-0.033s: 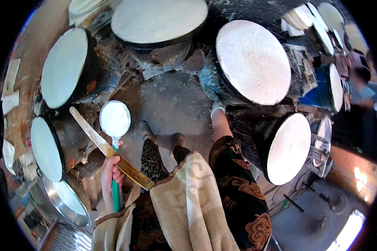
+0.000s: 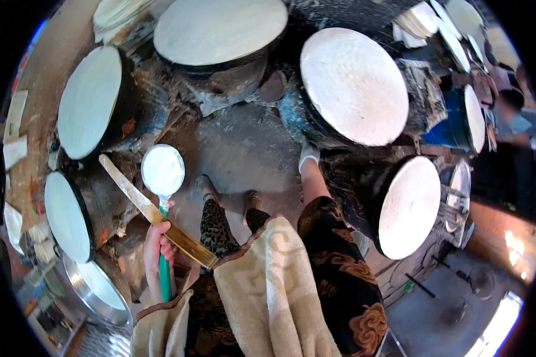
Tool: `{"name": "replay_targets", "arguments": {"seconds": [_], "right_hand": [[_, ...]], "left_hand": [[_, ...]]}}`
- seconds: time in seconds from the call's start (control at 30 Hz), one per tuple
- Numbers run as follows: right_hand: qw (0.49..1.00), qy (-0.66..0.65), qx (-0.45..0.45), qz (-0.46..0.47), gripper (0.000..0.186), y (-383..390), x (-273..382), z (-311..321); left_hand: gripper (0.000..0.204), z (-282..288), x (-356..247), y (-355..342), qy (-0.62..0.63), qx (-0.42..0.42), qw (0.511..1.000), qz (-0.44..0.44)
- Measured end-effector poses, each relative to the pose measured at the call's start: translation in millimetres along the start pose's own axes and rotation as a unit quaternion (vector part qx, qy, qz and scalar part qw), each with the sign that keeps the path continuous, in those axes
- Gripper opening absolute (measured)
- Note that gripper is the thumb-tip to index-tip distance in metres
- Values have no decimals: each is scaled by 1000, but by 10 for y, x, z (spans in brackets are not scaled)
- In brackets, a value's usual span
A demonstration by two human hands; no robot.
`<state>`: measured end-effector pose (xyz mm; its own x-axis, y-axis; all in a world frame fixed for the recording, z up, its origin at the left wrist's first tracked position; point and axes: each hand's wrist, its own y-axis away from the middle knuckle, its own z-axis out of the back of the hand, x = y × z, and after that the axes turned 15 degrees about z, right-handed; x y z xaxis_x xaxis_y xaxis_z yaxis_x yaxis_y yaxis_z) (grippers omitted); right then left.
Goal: The person pours batter from a ladle onto a hot circular griddle and uses a wooden spreader to distribute it into a thin, round crepe. They then lift the cooked crepe and place it onto a growing stack of finished crepes. The process is repeated continuously with multiple crepes being prepared in a commercial kitchen setting.
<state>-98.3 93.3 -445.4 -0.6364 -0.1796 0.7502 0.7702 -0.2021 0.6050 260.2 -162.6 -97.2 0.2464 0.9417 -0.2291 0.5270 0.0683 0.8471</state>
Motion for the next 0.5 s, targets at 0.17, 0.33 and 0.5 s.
{"name": "replay_targets", "arguments": {"seconds": [0.17,0.33,0.5], "right_hand": [[904,161,-159,362,36,932,267,644],[719,439,-158,515,71,1850,1783,834],[585,609,-11,536,80,1641,2168,646]], "left_hand": [[44,0,-40,-33,4,44,999,-8],[43,-125,-135,-19,-23,73,997,0],[42,-204,-166,30,-43,77,996,7]]}}
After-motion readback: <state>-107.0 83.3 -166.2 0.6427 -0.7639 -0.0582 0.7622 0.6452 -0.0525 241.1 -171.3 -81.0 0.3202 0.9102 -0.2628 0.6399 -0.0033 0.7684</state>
